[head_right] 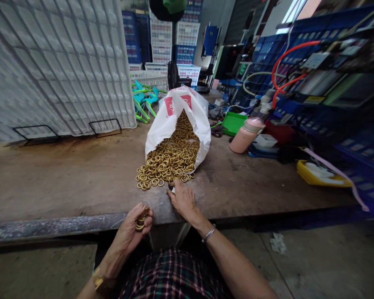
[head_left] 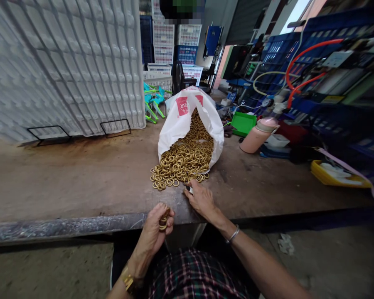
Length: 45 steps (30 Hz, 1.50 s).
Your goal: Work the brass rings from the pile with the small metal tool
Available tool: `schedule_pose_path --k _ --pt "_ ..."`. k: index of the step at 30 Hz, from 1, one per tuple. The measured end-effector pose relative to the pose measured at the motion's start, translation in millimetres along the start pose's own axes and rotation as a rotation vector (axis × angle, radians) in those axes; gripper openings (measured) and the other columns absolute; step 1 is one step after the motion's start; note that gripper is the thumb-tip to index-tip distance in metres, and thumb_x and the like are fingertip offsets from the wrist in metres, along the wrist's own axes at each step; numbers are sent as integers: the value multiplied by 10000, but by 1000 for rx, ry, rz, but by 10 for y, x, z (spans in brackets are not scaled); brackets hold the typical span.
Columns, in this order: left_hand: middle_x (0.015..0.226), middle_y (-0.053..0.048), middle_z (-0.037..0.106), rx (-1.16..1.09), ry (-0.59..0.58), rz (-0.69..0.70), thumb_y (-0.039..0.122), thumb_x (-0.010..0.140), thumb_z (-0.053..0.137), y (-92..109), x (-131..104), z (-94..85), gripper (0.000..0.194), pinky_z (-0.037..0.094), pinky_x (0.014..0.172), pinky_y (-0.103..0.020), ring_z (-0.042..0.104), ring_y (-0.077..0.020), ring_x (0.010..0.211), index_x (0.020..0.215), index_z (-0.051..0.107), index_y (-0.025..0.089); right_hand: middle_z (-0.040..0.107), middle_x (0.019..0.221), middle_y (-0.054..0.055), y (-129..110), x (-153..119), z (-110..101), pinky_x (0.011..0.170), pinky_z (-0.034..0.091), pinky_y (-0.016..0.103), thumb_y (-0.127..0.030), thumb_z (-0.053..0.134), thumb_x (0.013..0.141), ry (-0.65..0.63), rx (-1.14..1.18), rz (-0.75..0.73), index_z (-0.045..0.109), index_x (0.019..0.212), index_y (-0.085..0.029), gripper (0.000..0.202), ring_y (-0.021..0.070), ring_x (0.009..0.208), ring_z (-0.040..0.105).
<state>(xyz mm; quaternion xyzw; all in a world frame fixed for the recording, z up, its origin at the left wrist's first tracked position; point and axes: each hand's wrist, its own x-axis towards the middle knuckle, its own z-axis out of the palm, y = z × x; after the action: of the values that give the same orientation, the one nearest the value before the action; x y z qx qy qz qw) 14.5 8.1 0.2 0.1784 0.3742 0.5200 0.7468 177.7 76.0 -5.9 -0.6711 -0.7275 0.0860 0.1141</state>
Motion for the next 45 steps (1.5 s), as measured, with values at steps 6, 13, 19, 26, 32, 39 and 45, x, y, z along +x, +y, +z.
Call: schedule_pose_path --k 6,13,19,26,32,39,45 --pt "635 14 539 -190 -13 -111 236 655 689 73 21 1 232 289 390 -141 468 -52 486 816 547 146 632 950 83 -38 34 5 632 326 242 -307 462 840 -55 -44 -17 461 1031 -181 228 188 840 587" --pt "730 -26 579 -148 -13 -103 214 671 685 73 67 3 173 327 414 -147 544 -86 604 723 546 124 637 953 83 -43 -19 -50 654 342 247 -201 446 819 -56 -6 -1 519 1043 -181 237 182 826 585" --pt "591 40 507 33 81 21 287 677 680 51 147 85 246 284 371 -138 451 -53 473 813 524 154 637 761 32 -53 -72 -21 620 374 221 -224 399 846 -10 359 -129 585 887 -188 194 138 672 571" --pt "522 62 448 371 150 143 450 702 618 -14 167 128 315 255 367 -152 371 -53 422 784 523 161 634 749 29 -223 -174 -68 643 393 224 -254 423 839 -12 599 -331 601 867 -177 197 130 673 557" --pt "531 39 488 622 191 360 402 722 600 8 137 131 243 331 480 -195 410 -87 486 671 577 165 543 585 -21 -319 -175 -93 541 356 200 -299 397 846 -132 744 -187 544 678 -177 254 99 555 480" --pt "637 -3 596 751 107 449 317 758 563 26 113 139 172 378 597 -219 495 -125 598 699 625 167 466 506 -43 -329 -137 -71 519 325 197 -314 414 814 -217 852 -95 471 551 -170 306 85 510 432" --pt "595 28 510 662 63 245 408 768 543 7 105 87 250 334 477 -186 420 -76 482 770 576 160 480 534 -44 -358 -178 -41 509 314 195 -300 431 802 -196 826 -95 541 637 -158 244 85 520 419"
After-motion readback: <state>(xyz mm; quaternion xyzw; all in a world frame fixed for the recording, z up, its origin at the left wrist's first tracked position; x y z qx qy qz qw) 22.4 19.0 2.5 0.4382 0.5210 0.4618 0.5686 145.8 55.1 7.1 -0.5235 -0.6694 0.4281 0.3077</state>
